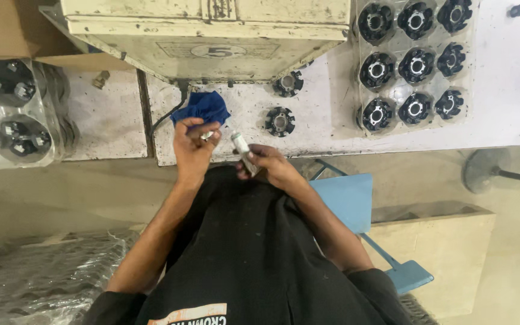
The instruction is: The person picks up a rotor hub assembly, squeezes adhesive from a small tube onto its inner surface, rotates the hub to reach different spots, and places the treated hub into a plastic tray with others. They first wipe the adhesive tube with a blue cloth before starting.
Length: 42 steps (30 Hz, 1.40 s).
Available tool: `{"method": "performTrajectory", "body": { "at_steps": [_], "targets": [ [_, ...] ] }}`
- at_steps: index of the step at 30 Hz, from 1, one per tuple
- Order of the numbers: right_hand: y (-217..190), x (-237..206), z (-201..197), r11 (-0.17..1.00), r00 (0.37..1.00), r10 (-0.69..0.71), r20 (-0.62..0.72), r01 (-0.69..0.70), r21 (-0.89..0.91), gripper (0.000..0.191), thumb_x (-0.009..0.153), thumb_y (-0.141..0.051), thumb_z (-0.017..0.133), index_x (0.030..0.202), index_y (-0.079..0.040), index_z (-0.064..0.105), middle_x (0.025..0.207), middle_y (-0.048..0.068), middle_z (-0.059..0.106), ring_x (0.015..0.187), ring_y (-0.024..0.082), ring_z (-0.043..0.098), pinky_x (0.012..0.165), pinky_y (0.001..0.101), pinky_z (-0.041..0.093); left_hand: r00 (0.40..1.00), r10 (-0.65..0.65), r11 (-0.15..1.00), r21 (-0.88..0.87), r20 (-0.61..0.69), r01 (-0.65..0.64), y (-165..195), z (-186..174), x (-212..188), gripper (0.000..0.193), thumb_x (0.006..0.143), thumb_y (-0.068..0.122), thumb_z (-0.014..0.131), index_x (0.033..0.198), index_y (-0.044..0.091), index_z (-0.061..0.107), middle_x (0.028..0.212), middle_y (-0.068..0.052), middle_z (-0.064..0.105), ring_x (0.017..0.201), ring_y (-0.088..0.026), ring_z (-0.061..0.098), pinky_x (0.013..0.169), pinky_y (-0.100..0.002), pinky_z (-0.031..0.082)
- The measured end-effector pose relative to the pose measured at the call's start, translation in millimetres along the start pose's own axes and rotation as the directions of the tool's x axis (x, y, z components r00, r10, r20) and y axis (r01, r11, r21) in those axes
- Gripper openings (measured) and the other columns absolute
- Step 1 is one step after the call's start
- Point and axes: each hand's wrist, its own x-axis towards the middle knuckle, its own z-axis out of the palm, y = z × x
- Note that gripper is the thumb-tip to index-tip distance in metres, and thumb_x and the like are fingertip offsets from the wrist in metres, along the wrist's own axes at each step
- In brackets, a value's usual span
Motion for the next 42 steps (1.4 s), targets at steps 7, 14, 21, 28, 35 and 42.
{"method": "performTrajectory", "body": {
  "at_steps": [7,14,21,28,35,42],
  "targets": [
    [-15.9,31.4,50.0,0.026,0.563,-0.825,-0.056,-0.061,-0.998,0.046,0.087,-0.028,0.076,0.123,-0.003,0.065,0.105,0.016,0.068,0.094,0.033,0.066,0.082,0.0438,0.053,0.971,0.238,0.962,0.144,-0.032,-0.231,27.0,-53.4,12.9,0.033,0.101,-0.003,0.069,0.125,0.002,0.046,0.128,-0.017,0.064,0.075,-0.009,0.060,0.063,-0.021,0.049],
    [-23.4,75.0,81.7,-0.213,0.726,-0.628,0.278,0.183,-0.960,0.044,0.075,-0.029,0.085,0.113,-0.011,0.072,0.100,0.010,0.066,0.096,0.032,0.062,0.084,0.0436,0.052,0.968,0.249,0.966,0.073,-0.026,-0.246,17.9,-62.2,21.9,0.033,0.101,-0.005,0.066,0.126,0.001,0.046,0.122,-0.018,0.059,0.105,-0.014,0.065,0.072,-0.027,0.061],
    [-11.3,96.0,70.8,-0.222,0.690,-0.649,0.322,0.234,-0.947,0.034,0.075,-0.026,0.083,0.101,-0.010,0.069,0.095,0.010,0.065,0.091,0.034,0.063,0.080,0.0448,0.053,0.978,0.205,0.978,0.032,0.042,-0.207,1.8,-52.3,31.2,0.033,0.103,-0.003,0.067,0.128,0.002,0.046,0.120,-0.018,0.064,0.097,-0.012,0.065,0.075,-0.026,0.060],
    [-9.3,76.5,37.3,0.037,0.648,-0.749,0.134,0.243,-0.969,0.033,0.074,-0.021,0.082,0.102,-0.010,0.070,0.096,0.010,0.071,0.089,0.032,0.069,0.076,0.0421,0.056,0.970,0.243,0.963,0.110,0.033,-0.245,-4.9,-29.2,36.0,0.029,0.105,-0.005,0.064,0.127,0.002,0.046,0.120,-0.018,0.068,0.077,-0.009,0.058,0.071,-0.024,0.054],
    [-36.4,-2.5,-68.0,0.656,0.714,-0.648,-0.264,0.348,-0.669,0.040,0.085,-0.016,0.082,0.117,0.002,0.064,0.095,0.007,0.075,0.083,0.012,0.069,0.071,0.0277,0.057,0.887,0.450,0.819,0.347,0.107,-0.458,-16.2,46.1,17.9,0.028,0.102,-0.007,0.066,0.122,0.002,0.049,0.123,-0.016,0.069,0.084,-0.014,0.065,0.075,-0.025,0.053],
    [-126.9,-157.5,-316.4,0.638,0.439,-0.728,-0.526,0.714,-0.288,0.036,0.090,-0.003,0.074,0.123,0.001,0.062,0.097,0.009,0.071,0.081,0.018,0.070,0.075,0.0333,0.059,0.931,0.270,0.771,0.525,0.244,-0.361,-64.5,240.5,23.4,0.038,0.094,0.004,0.073,0.127,0.003,0.055,0.120,-0.013,0.073,0.087,-0.016,0.069,0.076,-0.030,0.053]
  ]
}}
